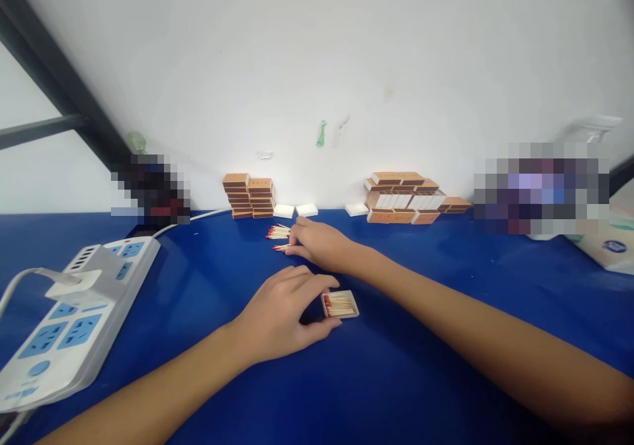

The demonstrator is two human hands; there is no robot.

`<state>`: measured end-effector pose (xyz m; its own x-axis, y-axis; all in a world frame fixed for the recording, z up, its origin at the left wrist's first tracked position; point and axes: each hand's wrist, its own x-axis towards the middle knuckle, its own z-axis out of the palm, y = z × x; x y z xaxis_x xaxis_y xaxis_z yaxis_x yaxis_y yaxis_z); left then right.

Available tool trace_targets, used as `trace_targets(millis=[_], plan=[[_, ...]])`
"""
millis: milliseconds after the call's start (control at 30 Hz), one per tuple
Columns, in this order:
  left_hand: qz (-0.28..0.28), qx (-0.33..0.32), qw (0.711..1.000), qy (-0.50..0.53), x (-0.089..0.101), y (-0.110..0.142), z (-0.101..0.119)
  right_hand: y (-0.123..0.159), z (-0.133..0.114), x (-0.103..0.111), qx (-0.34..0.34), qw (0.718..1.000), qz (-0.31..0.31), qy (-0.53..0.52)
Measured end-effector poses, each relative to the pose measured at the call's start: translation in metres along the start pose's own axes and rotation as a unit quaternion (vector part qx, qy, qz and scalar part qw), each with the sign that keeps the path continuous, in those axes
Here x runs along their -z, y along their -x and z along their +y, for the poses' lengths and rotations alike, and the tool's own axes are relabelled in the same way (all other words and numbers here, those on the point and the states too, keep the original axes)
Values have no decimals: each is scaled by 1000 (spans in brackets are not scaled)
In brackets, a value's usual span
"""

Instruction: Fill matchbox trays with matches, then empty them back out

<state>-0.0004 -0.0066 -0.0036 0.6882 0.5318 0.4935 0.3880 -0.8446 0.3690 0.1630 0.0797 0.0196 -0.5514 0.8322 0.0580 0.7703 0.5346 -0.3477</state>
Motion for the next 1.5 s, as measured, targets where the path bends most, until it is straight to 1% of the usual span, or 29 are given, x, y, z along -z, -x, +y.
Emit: trace_targets(millis=[133, 267, 333, 433, 533, 667, 800, 900, 1033, 1133, 1200, 1267, 1367, 1500], plan=[[5, 11, 1000, 7, -1, 0, 0, 36, 13, 12, -24, 999, -17, -14], [6, 3, 1000, 13, 1, -1, 2, 74, 30, 18, -47, 998, 2, -31], [5, 11, 1000, 15, 2, -2, 2, 88, 35, 18, -55, 998, 10, -39], [7, 25, 1000, 13, 3, -4, 1, 100, 37, 17, -72, 995, 13, -61], [17, 28, 999, 6, 3, -4, 0, 106, 37, 16, -76, 994, 21, -74], [13, 65, 998, -4, 3, -3, -3, 109, 40, 16, -62, 995, 29, -71], [17, 107, 994, -13, 5, -4, -6, 109, 42, 15, -55, 998, 17, -39], [21, 121, 992, -12, 5, -5, -7, 108, 44, 12, -56, 998, 19, -5], [12, 123, 992, -6, 4, -4, -8, 107, 47, 11, -52, 997, 46, 44], [9, 121, 993, -5, 2, -4, -8, 107, 49, 16, -54, 995, 58, 67], [9, 119, 993, -6, 2, -3, -8, 109, 47, 20, -56, 995, 62, 61], [9, 118, 993, -7, 1, -3, -8, 111, 42, 23, -43, 997, 61, 37], [14, 106, 994, -13, 2, -4, -7, 115, 29, 22, -3, 999, 42, 6], [21, 60, 997, -32, 2, -3, -4, 119, 14, 13, 32, 999, 20, 36]])
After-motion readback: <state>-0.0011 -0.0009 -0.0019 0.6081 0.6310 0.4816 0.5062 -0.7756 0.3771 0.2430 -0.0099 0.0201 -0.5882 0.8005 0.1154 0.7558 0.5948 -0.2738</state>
